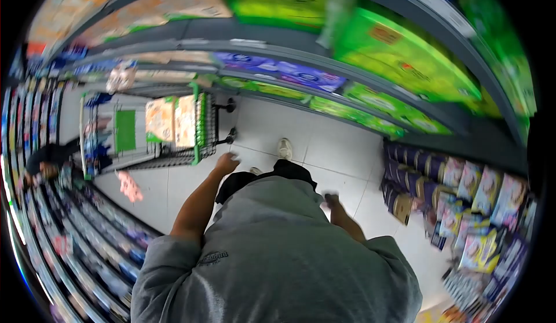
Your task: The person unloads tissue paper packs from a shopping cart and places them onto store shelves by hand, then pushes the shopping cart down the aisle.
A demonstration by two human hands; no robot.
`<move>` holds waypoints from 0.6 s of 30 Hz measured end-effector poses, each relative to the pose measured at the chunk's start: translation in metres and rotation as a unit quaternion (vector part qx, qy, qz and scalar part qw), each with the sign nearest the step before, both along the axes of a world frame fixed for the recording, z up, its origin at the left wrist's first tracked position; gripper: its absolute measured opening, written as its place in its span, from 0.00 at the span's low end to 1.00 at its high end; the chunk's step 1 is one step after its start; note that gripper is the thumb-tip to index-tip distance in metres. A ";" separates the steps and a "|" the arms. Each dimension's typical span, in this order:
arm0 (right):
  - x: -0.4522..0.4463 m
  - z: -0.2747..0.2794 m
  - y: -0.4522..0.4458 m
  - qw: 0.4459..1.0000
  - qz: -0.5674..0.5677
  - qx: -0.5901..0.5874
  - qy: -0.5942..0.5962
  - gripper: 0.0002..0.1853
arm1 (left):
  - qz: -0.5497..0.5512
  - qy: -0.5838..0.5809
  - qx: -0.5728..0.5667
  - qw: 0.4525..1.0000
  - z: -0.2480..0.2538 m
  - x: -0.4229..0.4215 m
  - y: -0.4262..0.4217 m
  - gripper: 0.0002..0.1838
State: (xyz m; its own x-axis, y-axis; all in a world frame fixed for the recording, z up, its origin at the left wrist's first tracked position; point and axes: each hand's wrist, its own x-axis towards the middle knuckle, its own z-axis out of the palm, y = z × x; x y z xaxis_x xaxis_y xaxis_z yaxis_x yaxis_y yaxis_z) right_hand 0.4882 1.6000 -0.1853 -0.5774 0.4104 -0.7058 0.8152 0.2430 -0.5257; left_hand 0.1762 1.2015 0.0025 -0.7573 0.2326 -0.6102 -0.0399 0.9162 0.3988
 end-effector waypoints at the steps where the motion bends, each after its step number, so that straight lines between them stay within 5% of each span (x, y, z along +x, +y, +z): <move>1: 0.010 0.037 -0.018 0.911 -0.209 -0.212 -0.283 0.12 | 0.001 -0.032 -0.080 0.996 -0.002 0.023 -0.051 0.24; 2: -0.033 0.154 -0.025 0.944 -0.140 -0.160 -0.254 0.14 | -0.060 -0.087 -0.200 0.974 -0.040 0.044 -0.113 0.21; 3: -0.040 0.150 -0.024 0.947 -0.115 -0.158 -0.255 0.14 | 0.055 -0.053 -0.221 0.972 -0.032 0.067 -0.149 0.18; 5: -0.031 0.129 0.000 0.954 0.030 -0.172 -0.244 0.16 | 0.120 -0.080 -0.212 0.967 -0.033 0.095 -0.204 0.15; 7: -0.042 0.087 0.042 0.939 -0.007 -0.191 -0.287 0.18 | 0.516 -0.080 0.004 0.853 0.041 0.119 -0.183 0.12; 9: -0.095 0.058 0.090 0.940 0.085 -0.131 -0.304 0.17 | 0.543 -0.074 0.028 0.836 0.034 0.143 -0.192 0.12; 10: -0.135 0.070 0.098 0.890 0.389 0.036 -0.234 0.12 | 0.561 -0.044 0.061 0.824 0.027 0.155 -0.190 0.13; 11: -0.176 0.088 0.100 0.726 0.645 0.195 -0.137 0.09 | 0.579 -0.014 0.093 0.810 0.020 0.166 -0.187 0.14; 12: -0.204 0.062 0.114 0.641 0.674 0.364 0.054 0.09 | 0.587 -0.016 0.132 0.799 0.023 0.172 -0.179 0.15; 14: -0.299 0.105 0.084 0.683 0.604 0.407 0.055 0.09 | 0.587 -0.017 0.202 0.784 0.033 0.186 -0.154 0.17; 15: -0.325 0.141 0.052 0.627 0.596 0.469 0.177 0.09 | 0.579 -0.016 0.230 0.782 0.035 0.201 -0.143 0.18; 16: -0.355 0.147 0.030 0.851 0.408 0.243 0.224 0.08 | 0.562 -0.002 0.249 0.789 0.032 0.218 -0.139 0.18; 18: -0.374 0.222 -0.054 0.939 0.253 0.047 0.228 0.09 | 0.547 0.014 0.288 0.786 0.022 0.257 -0.128 0.19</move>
